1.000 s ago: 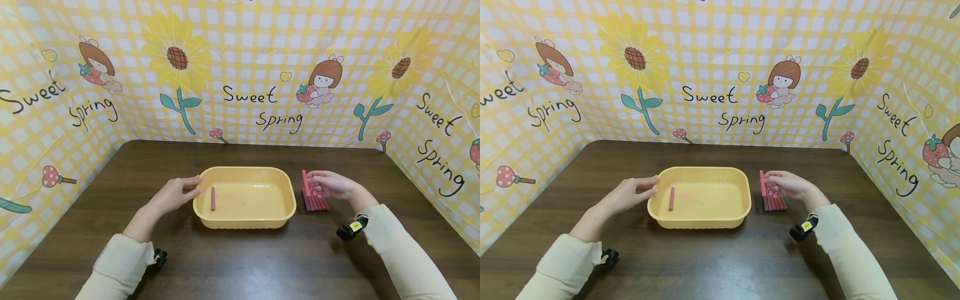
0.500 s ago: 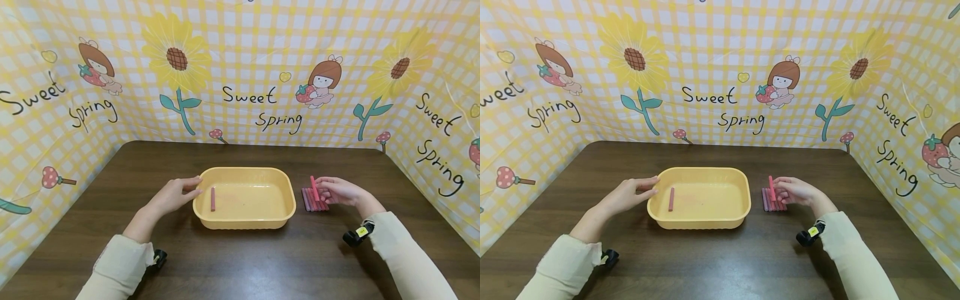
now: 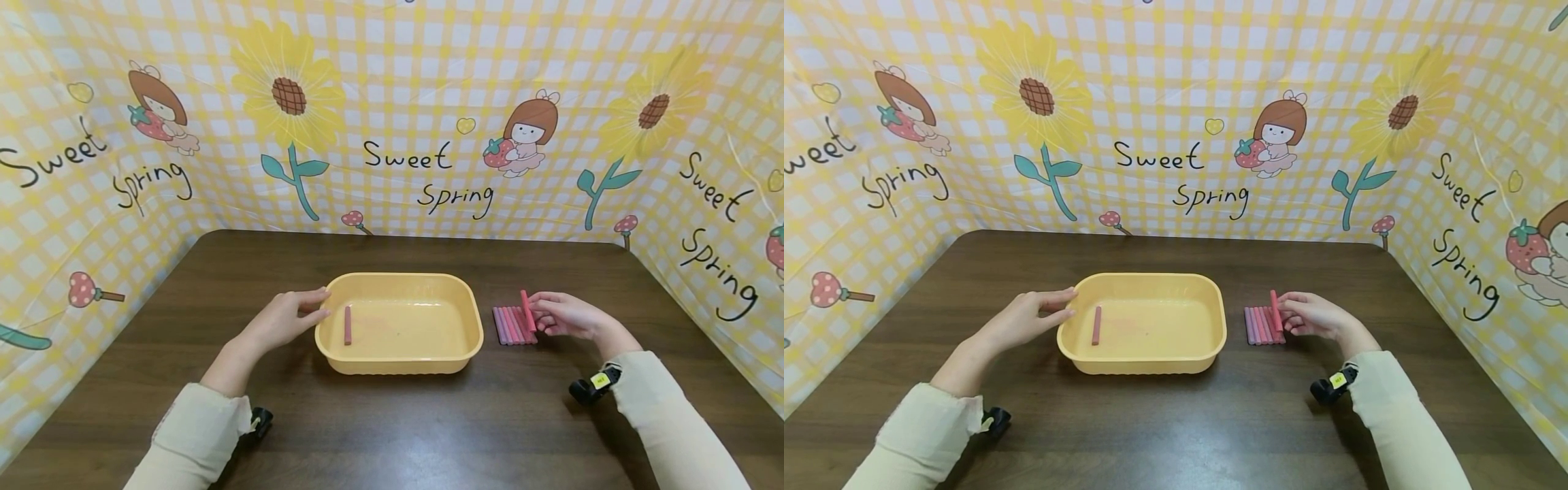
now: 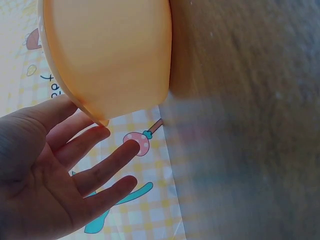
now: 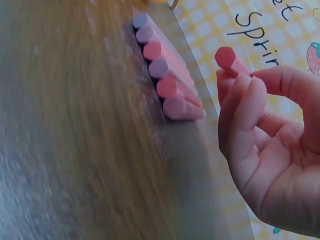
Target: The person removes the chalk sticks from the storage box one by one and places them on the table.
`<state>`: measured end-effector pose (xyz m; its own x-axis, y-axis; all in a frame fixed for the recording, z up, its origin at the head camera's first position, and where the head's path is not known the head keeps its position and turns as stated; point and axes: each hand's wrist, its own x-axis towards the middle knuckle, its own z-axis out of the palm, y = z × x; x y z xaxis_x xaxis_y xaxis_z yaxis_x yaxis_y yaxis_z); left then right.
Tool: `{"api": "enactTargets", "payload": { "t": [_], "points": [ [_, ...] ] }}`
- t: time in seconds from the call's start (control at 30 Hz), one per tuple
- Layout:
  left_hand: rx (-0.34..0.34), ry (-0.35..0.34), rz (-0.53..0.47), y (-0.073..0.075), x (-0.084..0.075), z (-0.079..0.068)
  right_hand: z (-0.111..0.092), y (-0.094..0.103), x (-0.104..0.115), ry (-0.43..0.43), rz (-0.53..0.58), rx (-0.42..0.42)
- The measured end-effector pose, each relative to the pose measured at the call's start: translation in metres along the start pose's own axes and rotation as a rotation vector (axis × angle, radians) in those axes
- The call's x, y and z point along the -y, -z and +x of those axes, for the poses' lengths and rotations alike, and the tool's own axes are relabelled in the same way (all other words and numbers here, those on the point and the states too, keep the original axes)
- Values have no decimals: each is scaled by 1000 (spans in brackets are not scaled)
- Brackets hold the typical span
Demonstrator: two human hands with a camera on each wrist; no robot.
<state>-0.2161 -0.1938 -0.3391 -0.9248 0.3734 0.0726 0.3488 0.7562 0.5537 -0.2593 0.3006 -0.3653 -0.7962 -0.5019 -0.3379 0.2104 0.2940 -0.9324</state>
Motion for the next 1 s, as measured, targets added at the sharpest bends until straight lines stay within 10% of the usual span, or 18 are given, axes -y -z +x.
{"api": "enactTargets", "payload": {
  "t": [1.0],
  "points": [
    [11,14,0,0,0,0,1,5,-8,-141,-268,-162]
  ]
}}
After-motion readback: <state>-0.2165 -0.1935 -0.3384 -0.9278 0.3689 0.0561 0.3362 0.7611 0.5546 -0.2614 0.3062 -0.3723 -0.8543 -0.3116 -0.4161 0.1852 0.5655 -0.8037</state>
